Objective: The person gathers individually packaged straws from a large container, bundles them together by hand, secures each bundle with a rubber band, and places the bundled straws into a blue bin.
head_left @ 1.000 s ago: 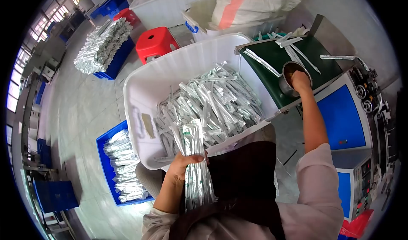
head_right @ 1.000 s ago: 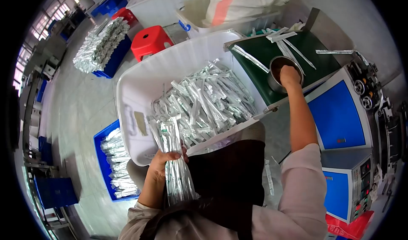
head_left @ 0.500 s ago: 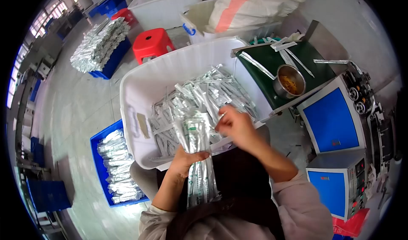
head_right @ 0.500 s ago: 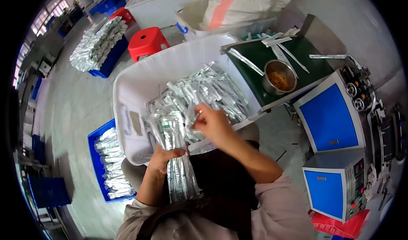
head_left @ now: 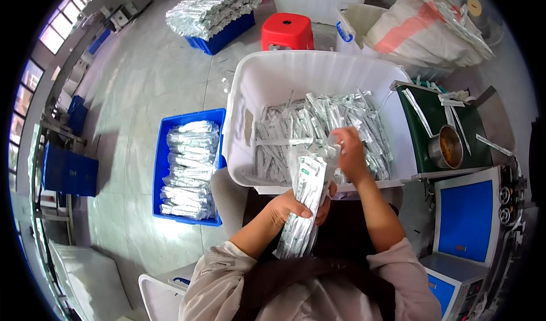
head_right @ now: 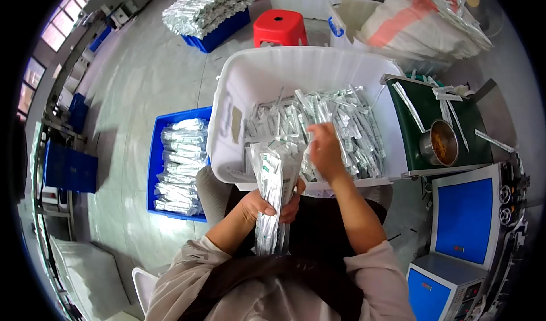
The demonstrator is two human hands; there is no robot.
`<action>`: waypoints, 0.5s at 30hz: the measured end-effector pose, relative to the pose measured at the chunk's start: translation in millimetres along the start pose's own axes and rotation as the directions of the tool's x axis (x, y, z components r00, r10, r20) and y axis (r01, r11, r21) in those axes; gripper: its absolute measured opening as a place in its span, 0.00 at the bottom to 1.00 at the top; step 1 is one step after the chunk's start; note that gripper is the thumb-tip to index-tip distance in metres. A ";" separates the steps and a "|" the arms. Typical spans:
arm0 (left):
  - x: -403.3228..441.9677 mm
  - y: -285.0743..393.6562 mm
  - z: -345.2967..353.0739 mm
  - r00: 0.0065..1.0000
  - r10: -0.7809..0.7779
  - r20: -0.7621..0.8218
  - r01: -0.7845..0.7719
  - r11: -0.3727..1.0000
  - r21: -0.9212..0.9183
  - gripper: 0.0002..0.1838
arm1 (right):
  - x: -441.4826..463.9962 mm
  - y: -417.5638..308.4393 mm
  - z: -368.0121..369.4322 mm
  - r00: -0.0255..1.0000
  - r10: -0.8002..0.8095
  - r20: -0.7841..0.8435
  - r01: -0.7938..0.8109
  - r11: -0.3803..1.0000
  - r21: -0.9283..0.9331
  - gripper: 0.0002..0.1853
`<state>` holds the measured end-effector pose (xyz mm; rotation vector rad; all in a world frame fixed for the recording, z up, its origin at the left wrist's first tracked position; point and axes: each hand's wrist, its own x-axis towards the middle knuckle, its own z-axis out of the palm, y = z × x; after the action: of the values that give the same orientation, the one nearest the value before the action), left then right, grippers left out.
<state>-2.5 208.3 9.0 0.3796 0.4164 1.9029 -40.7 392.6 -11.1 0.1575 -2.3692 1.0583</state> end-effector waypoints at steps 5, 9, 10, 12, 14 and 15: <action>-24.1 -2.2 -32.4 0.990 0.085 -0.113 -0.095 0.992 -0.080 0.30 | -61.0 -9.7 -32.0 0.903 0.280 0.327 -0.430 0.551 0.715 0.12; -20.6 -13.4 -36.2 0.986 0.082 -0.142 -0.101 0.986 -0.135 0.30 | -51.7 -66.3 -31.6 0.932 0.191 0.309 -0.311 -0.019 0.950 0.08; -17.1 -11.0 -31.4 0.991 0.087 -0.101 -0.096 0.992 -0.087 0.31 | -40.3 -69.5 -30.7 0.955 0.210 0.208 -0.254 0.227 0.940 0.15; -15.6 -8.6 -26.4 0.980 0.122 -0.155 -0.116 0.992 0.045 0.35 | -25.1 -54.5 -21.0 0.983 0.019 0.181 -0.125 0.798 0.590 0.22; -16.1 -4.4 -13.9 0.972 0.159 -0.172 -0.139 0.983 0.120 0.36 | -7.5 -71.8 -19.6 0.963 -0.112 0.245 -0.082 0.745 0.662 0.24; -10.5 -14.7 -19.3 0.946 0.245 -0.212 -0.213 0.963 0.166 0.36 | -0.8 -84.3 -22.3 0.940 -0.140 0.312 -0.103 0.755 0.648 0.26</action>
<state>4.5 201.4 -15.5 0.3106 0.6895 2.1617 -4.2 350.8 56.1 0.6715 -2.1466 1.9637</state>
